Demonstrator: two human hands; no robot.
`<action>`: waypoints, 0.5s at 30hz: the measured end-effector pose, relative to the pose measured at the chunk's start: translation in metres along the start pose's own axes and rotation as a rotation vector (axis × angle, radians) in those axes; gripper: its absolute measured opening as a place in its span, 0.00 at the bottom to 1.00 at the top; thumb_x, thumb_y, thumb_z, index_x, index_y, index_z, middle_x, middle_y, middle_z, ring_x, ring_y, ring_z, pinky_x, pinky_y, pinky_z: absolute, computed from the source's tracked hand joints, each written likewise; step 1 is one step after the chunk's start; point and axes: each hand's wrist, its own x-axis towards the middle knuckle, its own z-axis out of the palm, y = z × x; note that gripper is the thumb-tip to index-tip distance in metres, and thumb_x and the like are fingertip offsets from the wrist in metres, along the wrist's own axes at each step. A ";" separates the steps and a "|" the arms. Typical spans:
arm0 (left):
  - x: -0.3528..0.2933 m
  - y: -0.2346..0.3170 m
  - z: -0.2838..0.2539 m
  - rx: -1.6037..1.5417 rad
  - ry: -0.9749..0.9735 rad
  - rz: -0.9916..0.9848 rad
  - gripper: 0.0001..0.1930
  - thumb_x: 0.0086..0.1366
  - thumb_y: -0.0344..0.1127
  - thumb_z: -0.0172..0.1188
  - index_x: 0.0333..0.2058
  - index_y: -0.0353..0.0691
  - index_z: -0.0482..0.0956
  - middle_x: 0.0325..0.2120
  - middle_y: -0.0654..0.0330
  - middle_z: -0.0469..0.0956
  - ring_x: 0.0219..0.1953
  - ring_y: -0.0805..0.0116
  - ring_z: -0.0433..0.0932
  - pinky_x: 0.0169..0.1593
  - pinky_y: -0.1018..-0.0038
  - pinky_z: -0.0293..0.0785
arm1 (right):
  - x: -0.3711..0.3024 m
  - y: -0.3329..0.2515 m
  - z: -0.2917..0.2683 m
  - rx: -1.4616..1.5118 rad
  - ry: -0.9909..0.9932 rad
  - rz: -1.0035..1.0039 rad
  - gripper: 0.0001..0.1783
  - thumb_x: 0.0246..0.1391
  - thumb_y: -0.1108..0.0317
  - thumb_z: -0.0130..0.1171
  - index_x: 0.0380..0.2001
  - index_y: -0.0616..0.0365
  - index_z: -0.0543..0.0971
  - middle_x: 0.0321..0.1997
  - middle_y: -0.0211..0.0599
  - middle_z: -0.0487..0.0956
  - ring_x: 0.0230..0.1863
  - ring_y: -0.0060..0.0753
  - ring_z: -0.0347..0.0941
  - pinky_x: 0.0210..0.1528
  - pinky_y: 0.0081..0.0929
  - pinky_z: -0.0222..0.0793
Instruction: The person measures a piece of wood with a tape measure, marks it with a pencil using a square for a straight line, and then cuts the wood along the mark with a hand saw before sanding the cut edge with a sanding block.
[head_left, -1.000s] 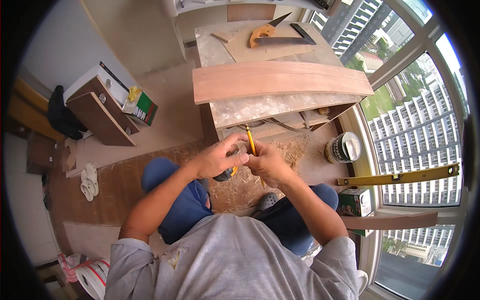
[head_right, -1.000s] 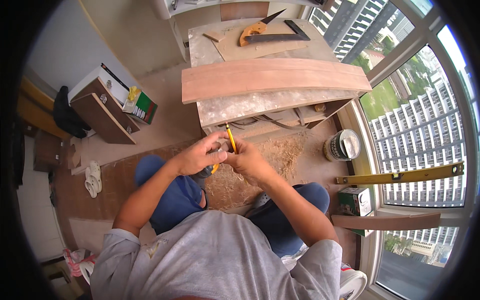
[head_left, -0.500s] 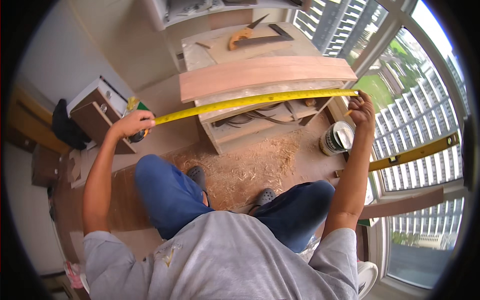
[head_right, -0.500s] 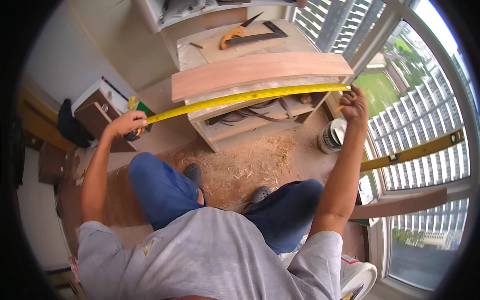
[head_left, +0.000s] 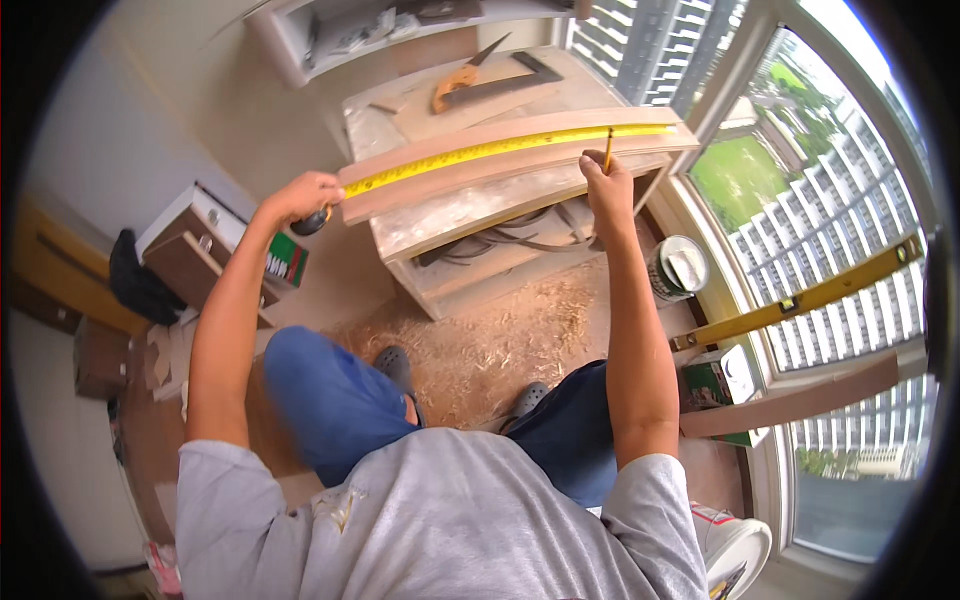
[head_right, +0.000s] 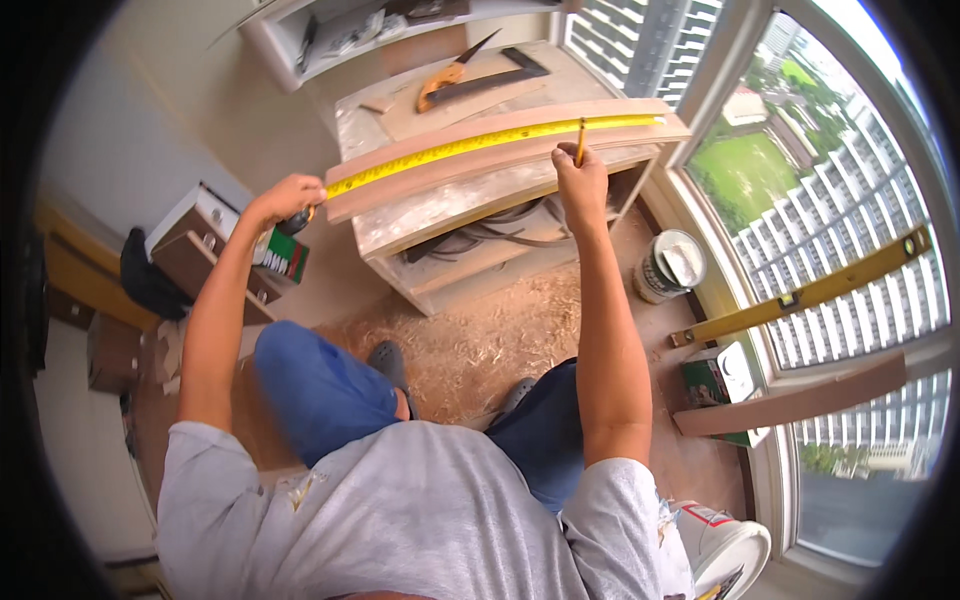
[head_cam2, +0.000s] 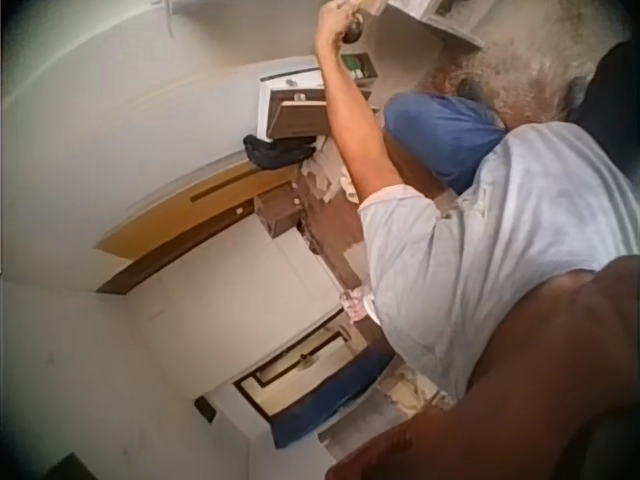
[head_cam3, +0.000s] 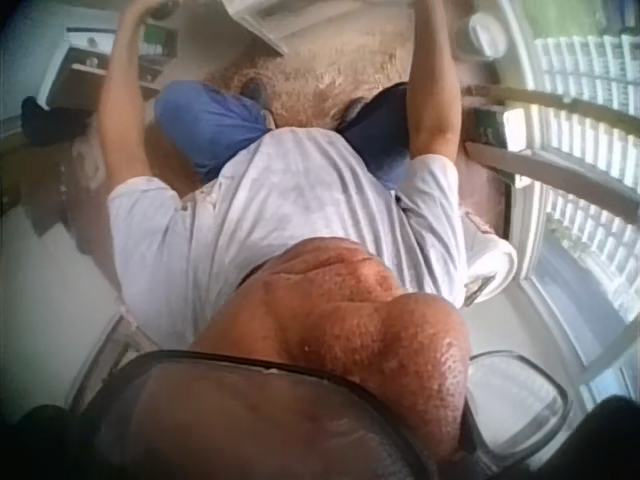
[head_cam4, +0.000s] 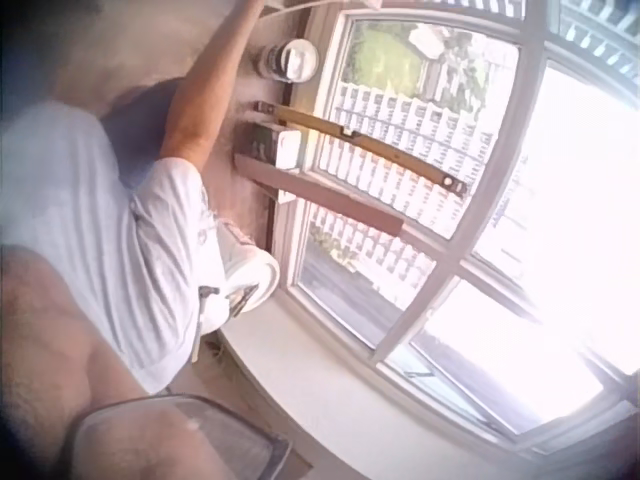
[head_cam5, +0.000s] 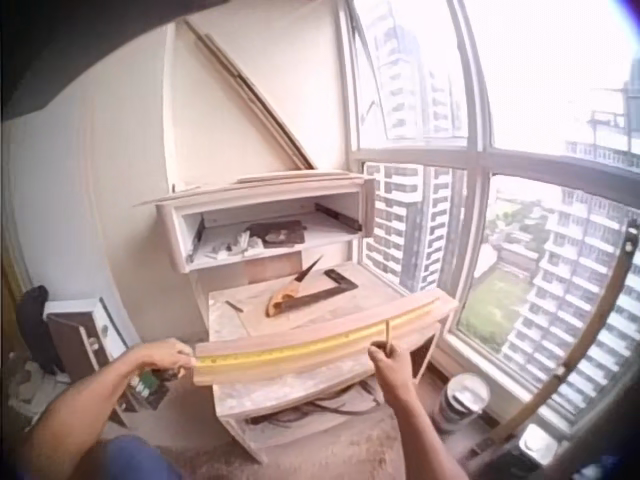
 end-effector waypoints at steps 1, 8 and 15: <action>0.001 0.004 -0.004 -0.015 -0.023 -0.034 0.14 0.69 0.43 0.60 0.34 0.37 0.82 0.25 0.65 0.77 0.29 0.75 0.74 0.34 0.74 0.70 | -0.006 -0.005 0.004 -0.185 -0.082 -0.099 0.18 0.60 0.65 0.65 0.49 0.65 0.82 0.39 0.44 0.84 0.38 0.39 0.80 0.45 0.37 0.74; -0.072 -0.065 -0.049 -0.070 -0.095 -0.117 0.16 0.73 0.44 0.58 0.36 0.35 0.82 0.28 0.63 0.80 0.32 0.75 0.77 0.39 0.75 0.74 | -0.031 -0.038 0.056 -0.497 -0.074 -0.624 0.18 0.64 0.65 0.62 0.56 0.56 0.80 0.43 0.48 0.82 0.41 0.50 0.82 0.44 0.40 0.77; -0.134 -0.148 -0.055 -0.109 -0.063 -0.172 0.17 0.73 0.45 0.58 0.37 0.34 0.83 0.29 0.62 0.82 0.32 0.74 0.79 0.39 0.74 0.76 | -0.029 -0.060 0.143 -0.798 -0.264 -0.643 0.12 0.64 0.62 0.59 0.46 0.53 0.83 0.41 0.45 0.80 0.38 0.54 0.80 0.43 0.49 0.77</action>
